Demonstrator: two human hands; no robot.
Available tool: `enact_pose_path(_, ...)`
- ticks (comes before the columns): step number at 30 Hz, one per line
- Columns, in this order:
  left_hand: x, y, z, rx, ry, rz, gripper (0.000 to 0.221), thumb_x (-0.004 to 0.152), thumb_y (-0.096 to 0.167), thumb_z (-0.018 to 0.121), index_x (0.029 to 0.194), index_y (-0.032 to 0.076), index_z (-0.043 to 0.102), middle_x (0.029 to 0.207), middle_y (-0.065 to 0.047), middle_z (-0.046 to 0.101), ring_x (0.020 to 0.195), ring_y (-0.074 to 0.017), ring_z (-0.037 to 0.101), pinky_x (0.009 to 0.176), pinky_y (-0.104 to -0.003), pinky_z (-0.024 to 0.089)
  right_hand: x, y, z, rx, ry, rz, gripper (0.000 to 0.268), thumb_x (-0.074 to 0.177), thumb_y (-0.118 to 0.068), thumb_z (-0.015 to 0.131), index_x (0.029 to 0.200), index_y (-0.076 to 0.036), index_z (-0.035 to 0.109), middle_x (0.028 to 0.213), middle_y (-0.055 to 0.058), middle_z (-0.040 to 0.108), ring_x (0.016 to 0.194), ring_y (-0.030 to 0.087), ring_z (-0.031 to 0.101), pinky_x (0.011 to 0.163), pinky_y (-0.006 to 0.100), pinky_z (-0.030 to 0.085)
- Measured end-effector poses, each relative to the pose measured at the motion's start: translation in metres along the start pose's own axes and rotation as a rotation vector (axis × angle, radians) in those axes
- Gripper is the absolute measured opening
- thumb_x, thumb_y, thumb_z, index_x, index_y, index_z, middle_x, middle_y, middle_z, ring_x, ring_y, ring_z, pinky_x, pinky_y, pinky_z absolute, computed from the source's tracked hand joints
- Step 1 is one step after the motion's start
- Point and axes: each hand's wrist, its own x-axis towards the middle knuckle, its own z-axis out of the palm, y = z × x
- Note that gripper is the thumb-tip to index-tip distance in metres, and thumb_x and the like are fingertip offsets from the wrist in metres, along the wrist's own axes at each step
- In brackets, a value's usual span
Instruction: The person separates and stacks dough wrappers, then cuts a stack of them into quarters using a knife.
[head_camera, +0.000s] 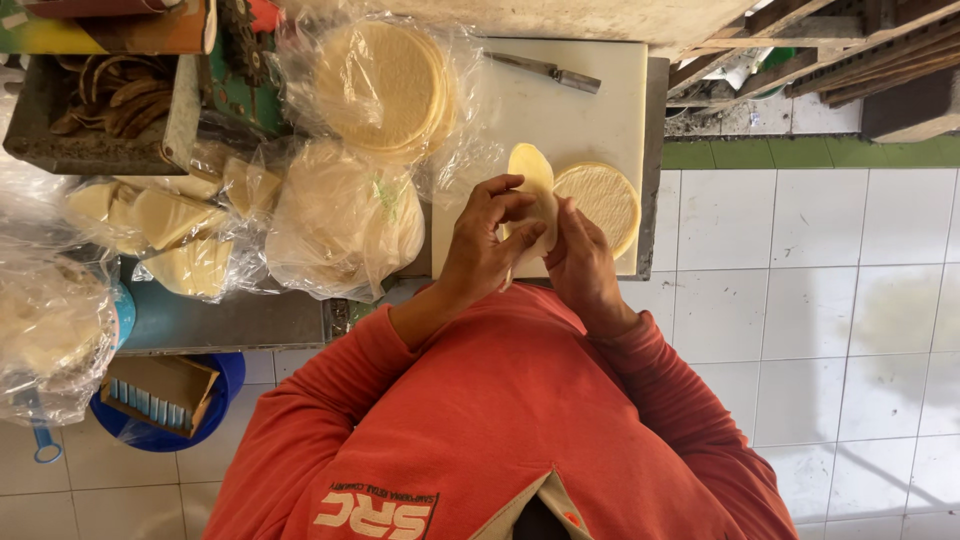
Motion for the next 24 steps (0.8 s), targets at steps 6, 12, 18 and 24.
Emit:
enact_pose_path(6, 0.006, -0.002, 0.002, -0.312, 0.019, -0.094, 0.034, 0.102, 0.02, 0.068, 0.127, -0.003, 0.063, 0.147, -0.015, 0.049, 0.117, -0.0193, 0.069, 0.1, -0.032, 0.06, 0.002, -0.009, 0.008, 0.393, 0.08, 0.112, 0.023, 0.105, -0.017, 0.055, 0.122, -0.001, 0.061, 0.116, 0.007, 0.07, 0.106, 0.012, 0.068, 0.098, 0.028, 0.056)
enact_pose_path(12, -0.002, 0.012, -0.005, 0.193, 0.024, 0.208, 0.033, 0.103, 0.017, 0.073, 0.13, 0.0, 0.066, 0.148, -0.016, 0.055, 0.135, -0.0287, 0.06, 0.11, -0.037, 0.055, 0.0, 0.0, -0.001, 0.403, 0.107, 0.029, 0.021, 0.111, -0.016, 0.058, 0.123, 0.001, 0.062, 0.109, 0.008, 0.07, 0.097, 0.013, 0.068, 0.088, 0.029, 0.057)
enact_pose_path(18, -0.005, 0.024, -0.008, 0.222, -0.054, 0.296, 0.058, 0.096, 0.019, 0.074, 0.144, -0.006, 0.053, 0.149, -0.022, 0.053, 0.134, -0.0356, 0.059, 0.11, -0.038, 0.053, -0.006, -0.021, 0.011, 0.447, 0.112, 0.017, 0.035, 0.116, -0.022, 0.052, 0.135, 0.007, 0.06, 0.12, 0.013, 0.067, 0.107, 0.016, 0.068, 0.09, 0.03, 0.056)
enact_pose_path(24, 0.0, 0.013, -0.008, -0.189, -0.065, -0.18, 0.046, 0.104, 0.011, 0.063, 0.147, -0.003, 0.056, 0.126, -0.013, 0.074, 0.11, -0.0187, 0.071, 0.095, -0.029, 0.059, -0.015, -0.05, 0.037, 0.043, 0.066, -0.045, 0.044, 0.11, -0.018, 0.047, 0.145, 0.008, 0.053, 0.154, 0.013, 0.05, 0.133, 0.019, 0.062, 0.11, 0.032, 0.055)
